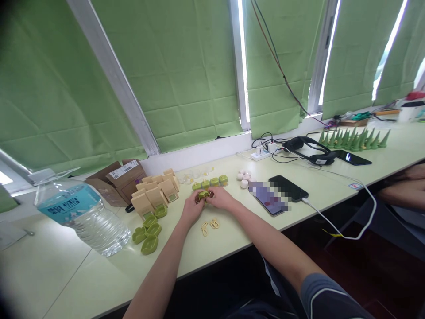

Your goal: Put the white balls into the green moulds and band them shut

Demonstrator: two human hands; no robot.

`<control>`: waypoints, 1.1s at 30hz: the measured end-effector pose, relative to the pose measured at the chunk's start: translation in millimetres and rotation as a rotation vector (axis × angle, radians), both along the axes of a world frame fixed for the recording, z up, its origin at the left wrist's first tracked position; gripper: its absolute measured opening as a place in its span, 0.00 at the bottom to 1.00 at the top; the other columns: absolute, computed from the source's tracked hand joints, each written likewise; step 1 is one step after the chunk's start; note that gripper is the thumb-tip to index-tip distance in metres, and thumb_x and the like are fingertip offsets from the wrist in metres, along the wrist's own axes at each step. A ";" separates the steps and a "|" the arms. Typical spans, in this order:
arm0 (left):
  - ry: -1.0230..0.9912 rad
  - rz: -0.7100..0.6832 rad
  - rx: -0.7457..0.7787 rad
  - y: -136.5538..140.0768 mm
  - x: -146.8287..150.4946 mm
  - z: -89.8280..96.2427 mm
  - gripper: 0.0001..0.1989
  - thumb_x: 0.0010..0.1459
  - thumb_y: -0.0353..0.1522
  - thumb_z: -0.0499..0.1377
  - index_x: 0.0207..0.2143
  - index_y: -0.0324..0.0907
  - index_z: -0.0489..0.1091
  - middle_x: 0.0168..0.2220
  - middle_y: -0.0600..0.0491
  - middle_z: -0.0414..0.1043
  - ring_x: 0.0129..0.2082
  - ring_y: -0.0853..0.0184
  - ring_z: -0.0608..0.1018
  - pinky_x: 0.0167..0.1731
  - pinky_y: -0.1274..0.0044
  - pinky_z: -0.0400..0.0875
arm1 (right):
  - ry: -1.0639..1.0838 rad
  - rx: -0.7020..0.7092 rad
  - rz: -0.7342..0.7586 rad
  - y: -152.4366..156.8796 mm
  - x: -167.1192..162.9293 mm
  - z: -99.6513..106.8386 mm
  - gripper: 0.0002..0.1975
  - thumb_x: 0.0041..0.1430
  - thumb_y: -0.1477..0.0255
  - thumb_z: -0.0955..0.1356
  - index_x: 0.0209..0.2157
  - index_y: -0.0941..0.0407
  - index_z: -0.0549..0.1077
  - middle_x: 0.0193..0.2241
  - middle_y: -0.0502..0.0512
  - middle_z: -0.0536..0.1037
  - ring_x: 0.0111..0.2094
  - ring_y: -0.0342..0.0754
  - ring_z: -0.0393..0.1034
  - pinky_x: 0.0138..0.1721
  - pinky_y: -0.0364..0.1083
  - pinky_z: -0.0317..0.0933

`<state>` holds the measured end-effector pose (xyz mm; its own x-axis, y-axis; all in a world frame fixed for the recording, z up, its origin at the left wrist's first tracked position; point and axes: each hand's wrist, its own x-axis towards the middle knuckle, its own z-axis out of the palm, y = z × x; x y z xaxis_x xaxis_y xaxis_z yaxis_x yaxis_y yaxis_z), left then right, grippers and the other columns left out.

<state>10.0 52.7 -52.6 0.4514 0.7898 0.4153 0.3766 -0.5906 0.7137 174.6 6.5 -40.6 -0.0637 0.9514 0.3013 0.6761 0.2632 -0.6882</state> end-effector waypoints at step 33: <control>0.015 -0.016 -0.029 3.7 -0.5 -3.3 0.13 0.57 0.31 0.53 0.44 0.44 0.70 0.32 0.54 0.72 0.29 0.69 0.71 0.33 0.78 0.66 | -0.013 -0.025 0.000 -4.6 -0.7 5.9 0.07 0.59 0.69 0.66 0.32 0.59 0.70 0.32 0.52 0.76 0.24 0.41 0.67 0.29 0.40 0.56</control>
<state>9.5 56.4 -56.0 0.4700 0.7939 0.3858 0.3778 -0.5760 0.7249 173.9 1.9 -34.7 -0.0675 0.9585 0.2769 0.6852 0.2462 -0.6855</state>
